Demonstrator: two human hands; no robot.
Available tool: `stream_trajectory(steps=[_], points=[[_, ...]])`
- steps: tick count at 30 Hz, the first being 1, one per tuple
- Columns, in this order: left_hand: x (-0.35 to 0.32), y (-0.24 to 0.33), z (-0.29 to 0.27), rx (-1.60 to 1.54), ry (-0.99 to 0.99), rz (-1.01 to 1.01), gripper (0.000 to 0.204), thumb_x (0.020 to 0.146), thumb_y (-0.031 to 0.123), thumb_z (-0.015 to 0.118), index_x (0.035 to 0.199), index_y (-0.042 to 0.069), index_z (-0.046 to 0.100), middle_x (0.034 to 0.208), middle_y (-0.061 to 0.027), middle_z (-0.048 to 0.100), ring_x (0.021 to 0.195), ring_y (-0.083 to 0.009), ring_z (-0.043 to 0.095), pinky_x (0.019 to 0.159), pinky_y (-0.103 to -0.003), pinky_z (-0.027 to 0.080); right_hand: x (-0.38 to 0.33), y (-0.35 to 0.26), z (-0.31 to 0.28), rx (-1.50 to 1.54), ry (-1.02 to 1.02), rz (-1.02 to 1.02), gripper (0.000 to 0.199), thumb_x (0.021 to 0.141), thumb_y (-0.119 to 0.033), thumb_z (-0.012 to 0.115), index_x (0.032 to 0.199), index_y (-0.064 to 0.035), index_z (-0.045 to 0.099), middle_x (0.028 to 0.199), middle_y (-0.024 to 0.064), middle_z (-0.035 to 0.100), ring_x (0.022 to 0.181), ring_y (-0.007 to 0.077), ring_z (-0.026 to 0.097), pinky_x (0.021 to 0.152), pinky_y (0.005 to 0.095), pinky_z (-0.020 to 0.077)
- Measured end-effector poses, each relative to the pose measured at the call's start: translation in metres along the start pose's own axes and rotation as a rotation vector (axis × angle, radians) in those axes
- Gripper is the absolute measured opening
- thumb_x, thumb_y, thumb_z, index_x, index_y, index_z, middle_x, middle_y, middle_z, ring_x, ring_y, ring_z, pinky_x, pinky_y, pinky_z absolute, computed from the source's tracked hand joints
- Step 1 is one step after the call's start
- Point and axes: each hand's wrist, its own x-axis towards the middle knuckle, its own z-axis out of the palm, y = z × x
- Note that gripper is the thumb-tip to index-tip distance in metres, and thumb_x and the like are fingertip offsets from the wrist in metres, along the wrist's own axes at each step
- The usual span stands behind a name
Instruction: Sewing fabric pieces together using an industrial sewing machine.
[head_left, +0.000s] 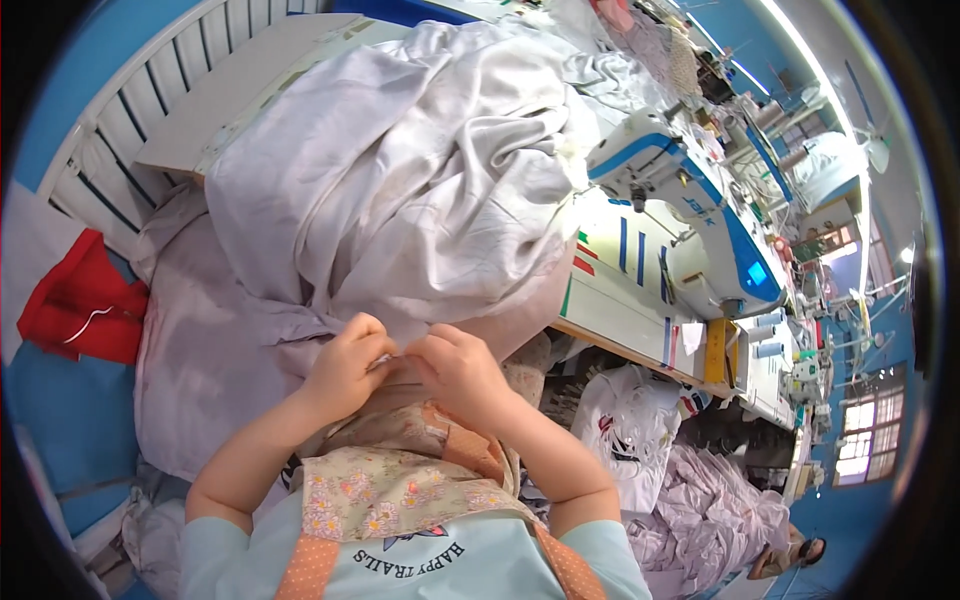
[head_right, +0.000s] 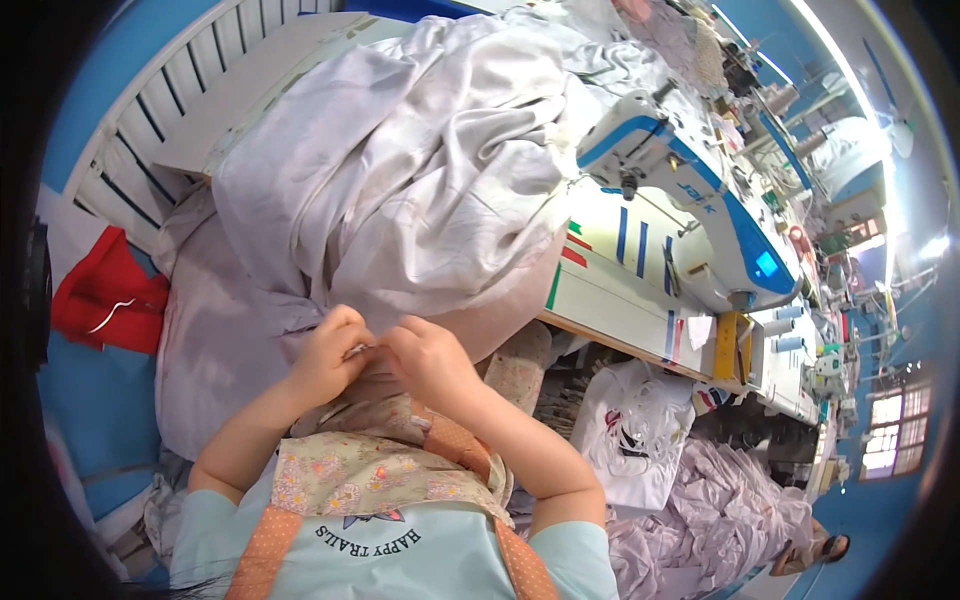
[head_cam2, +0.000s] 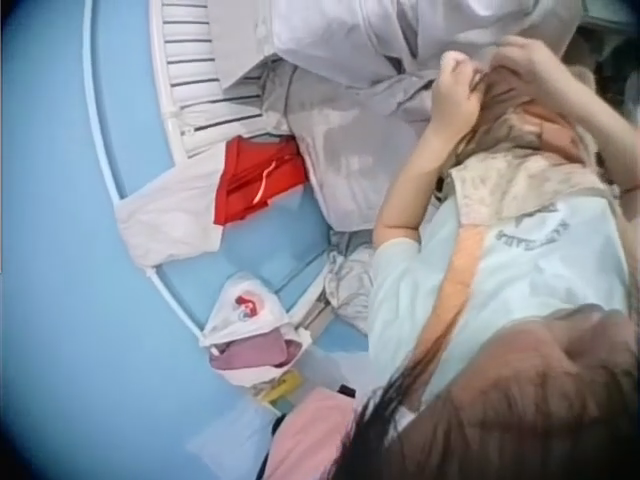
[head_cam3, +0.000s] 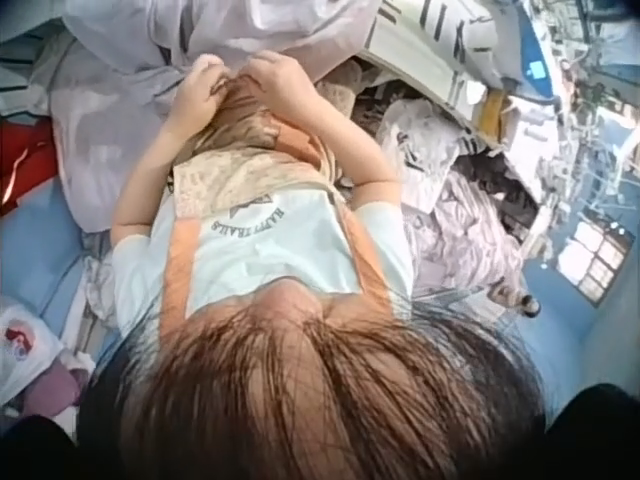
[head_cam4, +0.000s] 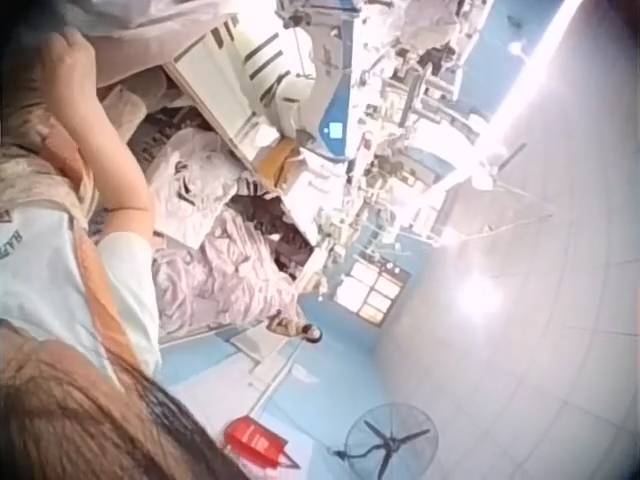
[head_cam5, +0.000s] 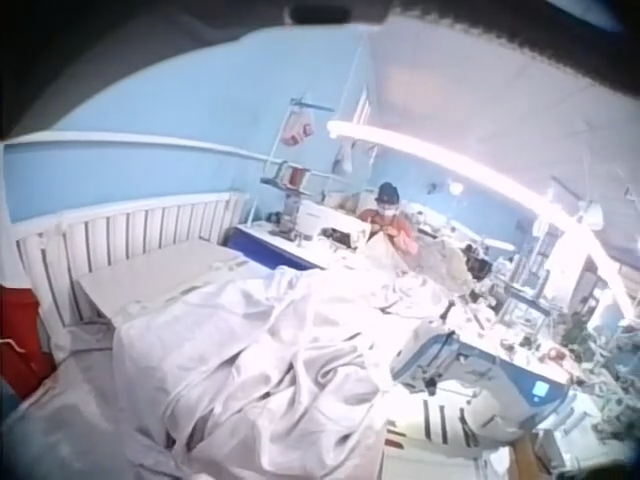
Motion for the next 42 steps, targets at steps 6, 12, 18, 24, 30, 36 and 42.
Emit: stream_trajectory(steps=[6, 12, 18, 24, 30, 36, 42], points=[[-0.030, -0.006, -0.022, -0.073, -0.073, -0.065, 0.014, 0.083, 0.006, 0.066, 0.097, 0.003, 0.064, 0.084, -0.0131, 0.065, 0.075, -0.0336, 0.062, 0.069, -0.037, 0.048, 0.013, -0.024, 0.007, 0.241, 0.034, -0.096, 0.015, 0.078, 0.000, 0.070, 0.092, -0.0041, 0.064, 0.080, 0.0117, 0.058, 0.071, 0.0328, 0.062, 0.063, 0.0397, 0.0510], [-0.128, 0.010, -0.224, 0.423, 0.782, 0.093, 0.020, 0.096, 0.008, 0.055, 0.112, -0.002, 0.064, 0.105, -0.0095, 0.063, 0.098, -0.0206, 0.060, 0.090, -0.033, 0.047, 0.027, -0.019, -0.031, 0.208, 0.070, -0.155, 0.021, 0.077, 0.002, 0.072, 0.096, -0.0022, 0.062, 0.103, 0.0119, 0.064, 0.094, 0.0288, 0.064, 0.080, 0.0359, 0.0528], [-0.254, 0.064, -0.320, 0.890, 1.185, -0.033, 0.018, 0.096, -0.002, 0.050, 0.107, -0.003, 0.064, 0.107, -0.0088, 0.066, 0.101, -0.0219, 0.060, 0.092, -0.033, 0.045, 0.055, -0.006, -0.059, -0.037, 0.074, -0.219, 0.025, 0.074, -0.011, 0.078, 0.095, -0.0075, 0.064, 0.097, 0.0097, 0.065, 0.088, 0.0309, 0.061, 0.077, 0.0404, 0.0497], [-0.268, 0.079, -0.293, 1.021, 1.075, -0.073, 0.015, 0.091, -0.006, 0.054, 0.103, -0.003, 0.063, 0.104, -0.0114, 0.065, 0.099, -0.0244, 0.061, 0.092, -0.034, 0.045, 0.075, -0.035, -0.058, -0.122, 0.130, -0.419, 0.026, 0.069, -0.009, 0.079, 0.092, -0.0093, 0.065, 0.089, 0.0067, 0.059, 0.082, 0.0276, 0.058, 0.074, 0.0396, 0.0492], [-0.281, 0.083, -0.281, 1.147, 0.974, 0.009, 0.012, 0.091, -0.003, 0.056, 0.100, -0.002, 0.064, 0.101, -0.0132, 0.065, 0.096, -0.0291, 0.062, 0.091, -0.038, 0.046, 0.084, -0.052, -0.042, -0.187, 0.181, -0.577, 0.030, 0.066, -0.006, 0.079, 0.093, -0.0089, 0.065, 0.089, 0.0057, 0.061, 0.080, 0.0269, 0.059, 0.072, 0.0374, 0.0485], [-0.292, 0.080, -0.268, 1.192, 0.922, 0.038, 0.011, 0.094, 0.007, 0.058, 0.099, -0.001, 0.065, 0.099, -0.0158, 0.066, 0.095, -0.0331, 0.063, 0.091, -0.042, 0.048, 0.077, -0.053, -0.028, -0.246, 0.131, -0.621, 0.028, 0.064, -0.004, 0.077, 0.090, -0.0101, 0.066, 0.085, 0.0025, 0.061, 0.076, 0.0229, 0.059, 0.068, 0.0345, 0.0481], [-0.291, 0.076, -0.257, 1.301, 0.899, 0.115, 0.016, 0.097, 0.014, 0.058, 0.097, -0.002, 0.064, 0.096, -0.0168, 0.065, 0.089, -0.0344, 0.062, 0.085, -0.042, 0.049, 0.075, -0.056, -0.023, -0.311, 0.161, -0.609, 0.022, 0.066, -0.007, 0.078, 0.086, -0.0111, 0.069, 0.084, 0.0010, 0.061, 0.075, 0.0215, 0.059, 0.066, 0.0339, 0.0486]])
